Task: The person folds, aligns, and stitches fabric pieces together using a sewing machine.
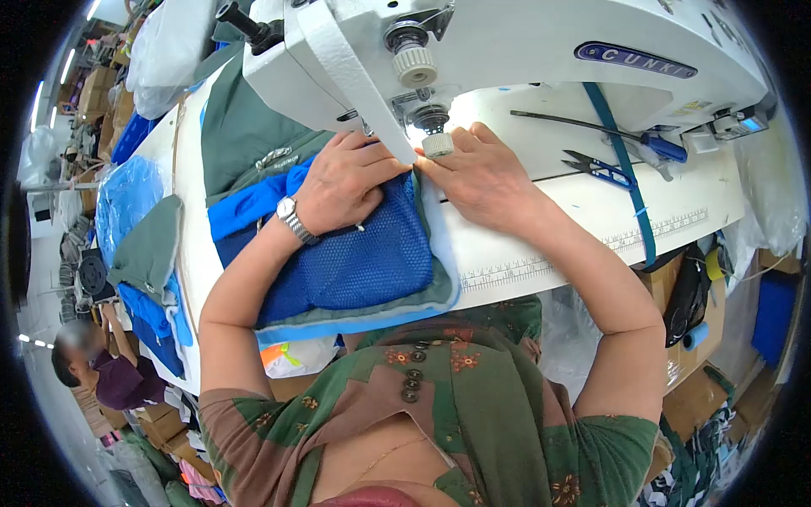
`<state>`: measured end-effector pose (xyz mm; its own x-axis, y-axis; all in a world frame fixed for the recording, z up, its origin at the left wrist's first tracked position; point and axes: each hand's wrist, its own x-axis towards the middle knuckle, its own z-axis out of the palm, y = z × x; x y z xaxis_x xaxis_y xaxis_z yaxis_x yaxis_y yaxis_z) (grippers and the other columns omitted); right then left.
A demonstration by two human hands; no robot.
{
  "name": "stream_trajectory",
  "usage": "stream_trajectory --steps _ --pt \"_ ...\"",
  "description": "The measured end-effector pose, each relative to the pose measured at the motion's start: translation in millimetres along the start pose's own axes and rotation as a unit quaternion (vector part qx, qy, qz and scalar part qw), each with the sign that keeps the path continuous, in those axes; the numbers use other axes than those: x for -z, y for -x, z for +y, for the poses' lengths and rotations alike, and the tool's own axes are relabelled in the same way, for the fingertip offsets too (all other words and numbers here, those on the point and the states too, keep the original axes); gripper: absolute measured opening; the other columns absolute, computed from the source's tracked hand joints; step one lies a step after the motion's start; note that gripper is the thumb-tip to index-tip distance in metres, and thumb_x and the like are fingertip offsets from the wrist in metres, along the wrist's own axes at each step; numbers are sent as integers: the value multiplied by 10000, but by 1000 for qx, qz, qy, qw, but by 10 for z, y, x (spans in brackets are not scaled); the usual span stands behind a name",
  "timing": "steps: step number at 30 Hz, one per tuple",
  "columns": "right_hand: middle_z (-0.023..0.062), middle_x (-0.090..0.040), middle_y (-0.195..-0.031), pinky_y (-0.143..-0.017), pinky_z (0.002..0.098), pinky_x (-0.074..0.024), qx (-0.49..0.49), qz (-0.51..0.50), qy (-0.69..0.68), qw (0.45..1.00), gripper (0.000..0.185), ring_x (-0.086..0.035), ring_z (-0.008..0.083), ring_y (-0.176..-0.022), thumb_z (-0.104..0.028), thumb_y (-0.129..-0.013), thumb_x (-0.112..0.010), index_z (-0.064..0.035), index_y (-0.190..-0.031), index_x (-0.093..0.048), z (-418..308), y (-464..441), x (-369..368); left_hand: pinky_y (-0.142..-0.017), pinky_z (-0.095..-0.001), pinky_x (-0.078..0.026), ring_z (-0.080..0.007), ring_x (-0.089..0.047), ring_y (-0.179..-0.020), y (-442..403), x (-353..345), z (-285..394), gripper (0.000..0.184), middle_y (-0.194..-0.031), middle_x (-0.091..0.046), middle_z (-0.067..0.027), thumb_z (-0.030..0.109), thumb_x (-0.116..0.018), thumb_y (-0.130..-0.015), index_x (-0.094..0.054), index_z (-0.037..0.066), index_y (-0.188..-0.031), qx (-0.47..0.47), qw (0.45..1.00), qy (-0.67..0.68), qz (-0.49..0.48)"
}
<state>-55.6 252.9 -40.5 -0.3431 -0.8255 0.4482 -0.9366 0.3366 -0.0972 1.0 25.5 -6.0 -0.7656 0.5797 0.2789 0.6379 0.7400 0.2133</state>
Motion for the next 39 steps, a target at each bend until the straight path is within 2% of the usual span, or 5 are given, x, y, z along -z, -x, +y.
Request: stream_trajectory --steps 10,16,23,28,39 --pt "15 -667 -1015 -849 338 -424 -2 -22 29 999 373 -558 208 -938 -112 -799 -563 -93 -1161 -649 -24 4 51 -932 -448 -444 -245 -544 -1168 144 190 263 379 -1164 -629 -42 127 -670 -713 -631 113 -1089 -68 992 -102 11" --pt "14 -652 -1098 -919 336 -463 17 26 11 999 322 -588 189 -1043 -100 -760 -622 -151 -1075 -669 6 28 16 -932 -500 -440 -256 -556 -1163 446 147 1212 324 -1201 -604 -82 120 -703 -714 -639 105 -1031 119 992 17 -26" --pt "37 -655 -1105 -888 371 -494 65 63 -31 995 295 -605 234 -1021 -51 -713 -656 -121 -998 -684 -14 86 100 -918 -497 -440 -260 -573 -1143 506 13 1178 172 -1174 -623 -52 76 -687 -705 -648 105 -870 64 997 -22 42" --pt "40 -655 -1086 -856 368 -517 67 47 -54 995 285 -602 252 -1031 -58 -701 -695 -110 -981 -677 -204 236 248 -737 -335 -471 -248 -618 -901 569 -7 1252 188 -1016 -660 -65 32 -689 -599 -647 65 -780 39 982 -54 177" --pt "65 -654 -1022 -800 361 -535 49 83 -139 986 263 -621 258 -993 -62 -684 -727 -61 -938 -661 -521 448 217 -645 -335 -452 -210 -631 -744 651 -188 1447 165 -871 -676 -56 -13 -669 -658 -630 51 -805 86 971 -76 209"
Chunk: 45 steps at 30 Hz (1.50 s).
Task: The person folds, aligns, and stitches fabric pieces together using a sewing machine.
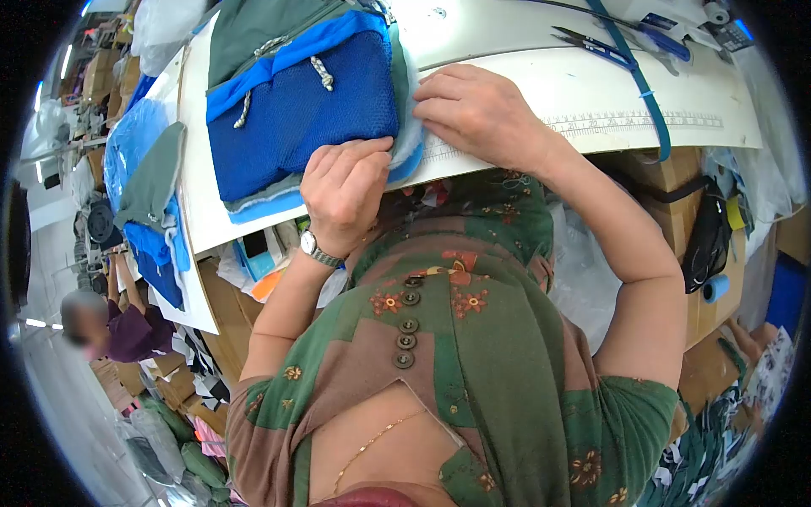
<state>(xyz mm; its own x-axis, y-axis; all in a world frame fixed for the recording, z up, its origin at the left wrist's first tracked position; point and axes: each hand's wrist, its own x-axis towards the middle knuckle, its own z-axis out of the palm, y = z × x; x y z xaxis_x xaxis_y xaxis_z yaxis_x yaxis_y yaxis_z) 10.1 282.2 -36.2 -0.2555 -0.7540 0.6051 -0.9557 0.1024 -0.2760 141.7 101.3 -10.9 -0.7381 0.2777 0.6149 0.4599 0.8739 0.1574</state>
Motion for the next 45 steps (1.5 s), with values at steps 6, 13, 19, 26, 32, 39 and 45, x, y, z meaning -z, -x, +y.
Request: stream_trajectory --steps 6,13,19,26,32,39,45 --pt "35 -661 -949 -839 331 -517 20 7 8 1000 168 -627 208 -989 -101 -693 -711 -75 -854 -668 -72 -39 6 -676 -349 -448 -217 -629 -799 71 -84 19 166 -912 -662 -69 24 -614 -693 -592 42 -857 36 999 32 14" --pt "51 -659 -950 -815 328 -503 30 -6 42 999 167 -624 212 -962 -124 -717 -602 -56 -858 -661 -269 88 -54 -721 -371 -472 -254 -625 -816 121 -165 90 230 -916 -661 -96 -54 -634 -679 -602 26 -893 69 995 65 29" --pt "52 -655 -937 -802 311 -507 18 21 41 999 190 -626 201 -942 -114 -710 -612 -59 -886 -660 -413 160 -68 -667 -348 -514 -272 -650 -789 146 -164 75 182 -897 -685 -117 -81 -645 -680 -603 21 -825 89 987 125 36" --pt "54 -645 -898 -744 317 -519 -32 70 -8 997 176 -637 216 -865 -91 -714 -627 -59 -885 -653 -423 205 -99 -683 -368 -514 -267 -653 -805 180 -199 18 161 -924 -688 -107 -48 -651 -679 -574 30 -797 15 993 116 3" --pt "54 -618 -884 -708 315 -516 -65 75 48 994 182 -627 220 -853 -88 -698 -627 -73 -878 -649 -417 136 -65 -663 -353 -500 -265 -641 -794 200 -235 26 172 -920 -684 -101 -46 -655 -689 -578 35 -819 46 991 124 25" --pt "86 -626 -954 -758 339 -533 71 28 103 992 164 -629 248 -915 -103 -706 -618 -56 -862 -632 -270 60 -12 -657 -355 -492 -271 -628 -772 222 -246 -9 180 -922 -672 -103 -49 -660 -685 -577 34 -821 21 991 127 30" --pt "90 -585 -898 -739 374 -517 101 42 -26 994 195 -614 269 -865 -153 -775 -556 -86 -948 -614 -218 214 -349 -679 -417 -487 -323 -604 -757 335 -186 -22 216 -841 -641 -150 -51 -606 -706 -636 5 -913 9 993 119 -3"
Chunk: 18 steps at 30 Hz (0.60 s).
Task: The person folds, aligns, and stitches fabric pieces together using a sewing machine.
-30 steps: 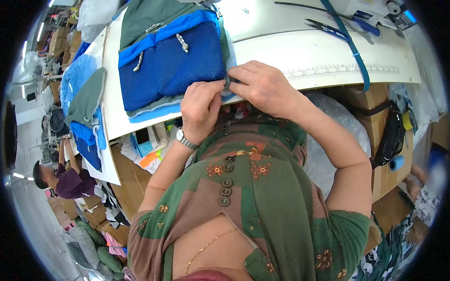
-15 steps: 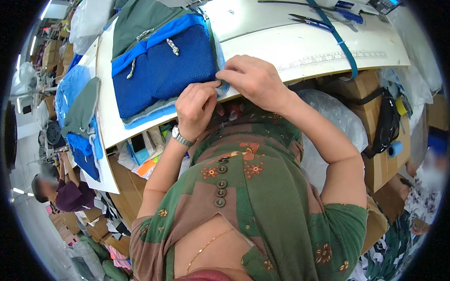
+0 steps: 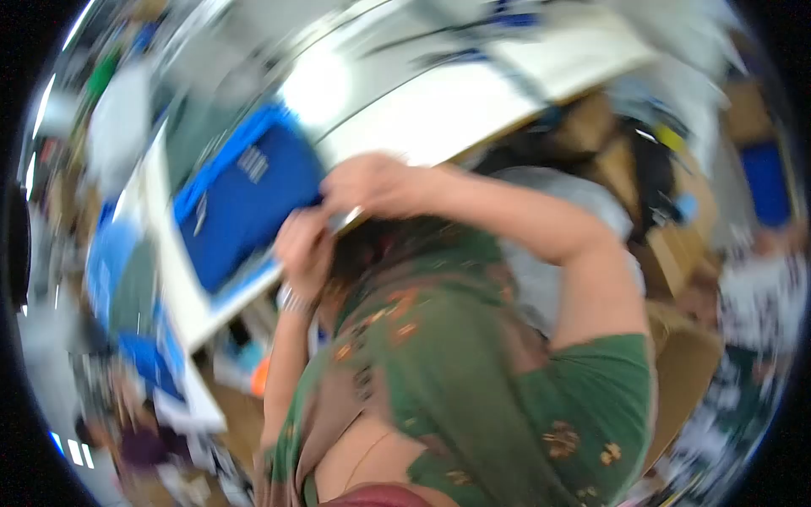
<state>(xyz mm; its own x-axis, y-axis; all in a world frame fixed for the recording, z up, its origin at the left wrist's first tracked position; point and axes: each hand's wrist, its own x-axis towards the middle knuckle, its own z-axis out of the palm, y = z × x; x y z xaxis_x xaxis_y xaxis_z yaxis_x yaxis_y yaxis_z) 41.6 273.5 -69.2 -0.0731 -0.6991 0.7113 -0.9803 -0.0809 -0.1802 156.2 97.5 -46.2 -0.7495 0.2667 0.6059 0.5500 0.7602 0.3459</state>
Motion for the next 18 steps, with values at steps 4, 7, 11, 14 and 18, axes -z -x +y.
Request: stream_trajectory --steps 4,7,11,14,18 --pt "75 -540 -799 -617 391 -488 -1 -4 37 999 92 -588 259 -782 -170 -801 -553 -104 -738 -537 -42 -81 -5 -675 -417 -469 -342 -586 -741 -30 62 -3 232 -858 -653 -158 -102 -577 -735 -654 -7 -933 6 999 15 -33" --pt "59 -567 -823 -614 374 -509 8 -92 117 989 112 -619 247 -778 -182 -791 -585 -135 -690 -599 5 -163 -39 -669 -393 -468 -325 -586 -755 -29 102 -119 178 -831 -627 -150 -72 -598 -794 -647 -1 -950 -3 999 -14 -47" --pt "62 -597 -831 -620 342 -516 30 -155 170 973 120 -637 225 -770 -180 -784 -606 -137 -676 -637 -25 -237 157 -668 -390 -468 -326 -586 -762 -94 106 -93 169 -831 -622 -156 -62 -599 -801 -644 0 -951 -8 997 1 -79" --pt "44 -626 -853 -624 340 -527 34 -178 183 966 158 -657 218 -793 -225 -815 -596 -137 -704 -668 -1 -276 175 -673 -384 -474 -320 -595 -761 -105 122 -65 149 -836 -625 -164 -54 -605 -813 -642 -5 -949 -9 998 -20 -64" --pt "33 -646 -847 -648 362 -528 30 -170 168 971 183 -653 225 -818 -268 -840 -604 -134 -755 -693 71 -256 75 -667 -382 -477 -314 -597 -756 -57 74 -133 129 -834 -625 -163 -39 -608 -827 -640 -10 -948 -17 999 -18 -39"
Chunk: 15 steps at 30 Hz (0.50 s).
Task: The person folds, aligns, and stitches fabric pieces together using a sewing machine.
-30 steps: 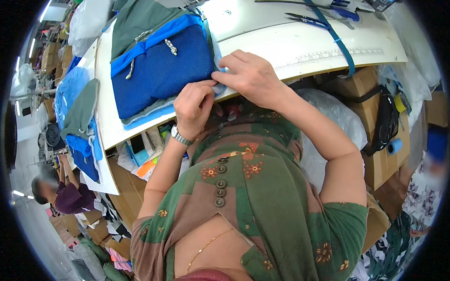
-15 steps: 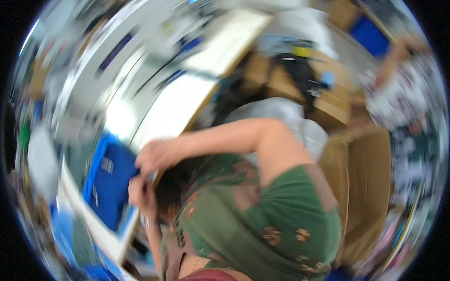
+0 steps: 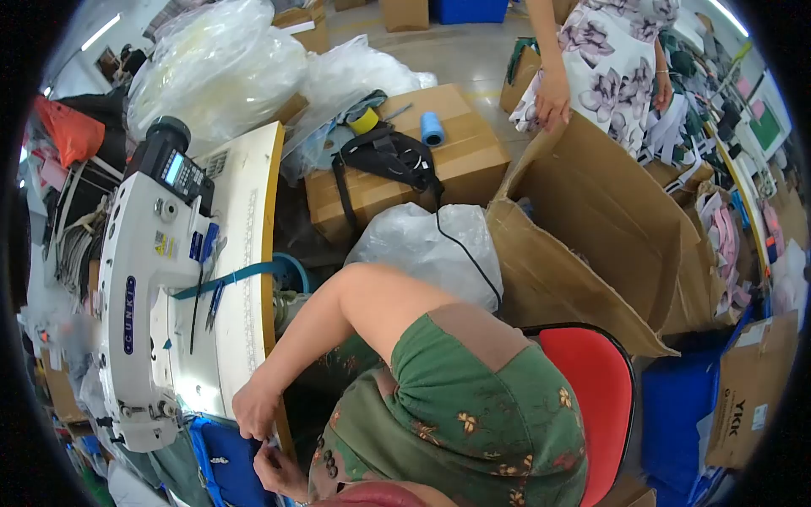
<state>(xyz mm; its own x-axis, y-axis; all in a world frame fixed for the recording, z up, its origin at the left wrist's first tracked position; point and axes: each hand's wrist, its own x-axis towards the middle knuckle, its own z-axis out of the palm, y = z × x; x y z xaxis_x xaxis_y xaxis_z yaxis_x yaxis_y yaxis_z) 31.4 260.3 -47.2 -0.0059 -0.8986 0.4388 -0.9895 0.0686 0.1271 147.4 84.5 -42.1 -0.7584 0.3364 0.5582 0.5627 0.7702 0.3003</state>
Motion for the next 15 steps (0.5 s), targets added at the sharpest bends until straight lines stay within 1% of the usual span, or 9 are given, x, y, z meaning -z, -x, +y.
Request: stream_trajectory --steps 1,2,3,5,7,8,10,14,15 --pt "40 -664 -857 -660 384 -528 0 14 -14 1000 179 -653 241 -828 -272 -851 -612 -135 -801 -715 1 11 22 -732 -396 -486 -292 -609 -786 -23 22 1 181 -890 -646 -139 55 -642 -856 -620 10 -1029 -9 999 -11 -30" --pt "40 -664 -857 -660 384 -528 -2 14 -12 1000 179 -653 241 -828 -272 -851 -612 -135 -801 -715 -11 29 39 -796 -410 -494 -271 -621 -817 -36 38 6 268 -946 -667 -114 150 -677 -884 -601 29 -1111 -18 998 -23 -61" --pt "31 -653 -849 -663 364 -530 -6 23 -9 1000 177 -646 222 -842 -268 -839 -618 -134 -762 -704 -30 38 47 -796 -410 -494 -271 -621 -817 -32 27 19 268 -946 -667 -114 150 -677 -884 -601 29 -1111 -20 998 -24 -62" --pt "22 -642 -842 -665 344 -532 -5 33 -8 999 182 -640 202 -856 -264 -828 -623 -134 -723 -694 -58 32 92 -655 -384 -477 -307 -596 -747 -26 1 86 93 -828 -622 -159 -12 -607 -850 -636 -11 -938 15 999 -39 -1" --pt "44 -653 -852 -673 348 -540 10 -5 1 1000 156 -649 218 -838 -230 -820 -632 -111 -743 -697 -65 10 132 -652 -383 -477 -308 -595 -744 -33 19 105 74 -825 -618 -163 0 -605 -859 -630 -10 -928 18 999 -42 -7" --pt "44 -653 -852 -673 348 -540 15 -4 1 1000 156 -649 218 -838 -230 -820 -632 -111 -743 -697 -83 2 144 -650 -382 -478 -308 -593 -741 -37 23 104 58 -821 -614 -168 12 -603 -868 -624 -10 -919 19 999 -40 -15" --pt "74 -658 -834 -665 357 -546 24 -38 69 997 153 -658 236 -811 -204 -817 -625 -90 -743 -695 -132 -30 163 -646 -381 -477 -311 -592 -738 -57 16 100 50 -820 -611 -171 15 -604 -869 -616 -8 -912 24 998 -47 -23" --pt "95 -659 -815 -651 366 -550 25 -11 51 998 148 -665 244 -789 -197 -800 -633 -79 -729 -690 -157 -22 95 -644 -382 -478 -323 -595 -739 -122 37 231 52 -814 -607 -171 24 -610 -869 -594 -7 -906 15 998 -58 -19" --pt "86 -666 -789 -642 363 -548 -2 -3 44 999 154 -668 245 -782 -200 -803 -639 -82 -728 -705 -162 -17 108 -646 -383 -479 -324 -598 -740 -130 61 261 56 -815 -608 -168 28 -610 -871 -592 -9 -909 13 998 -52 -18"
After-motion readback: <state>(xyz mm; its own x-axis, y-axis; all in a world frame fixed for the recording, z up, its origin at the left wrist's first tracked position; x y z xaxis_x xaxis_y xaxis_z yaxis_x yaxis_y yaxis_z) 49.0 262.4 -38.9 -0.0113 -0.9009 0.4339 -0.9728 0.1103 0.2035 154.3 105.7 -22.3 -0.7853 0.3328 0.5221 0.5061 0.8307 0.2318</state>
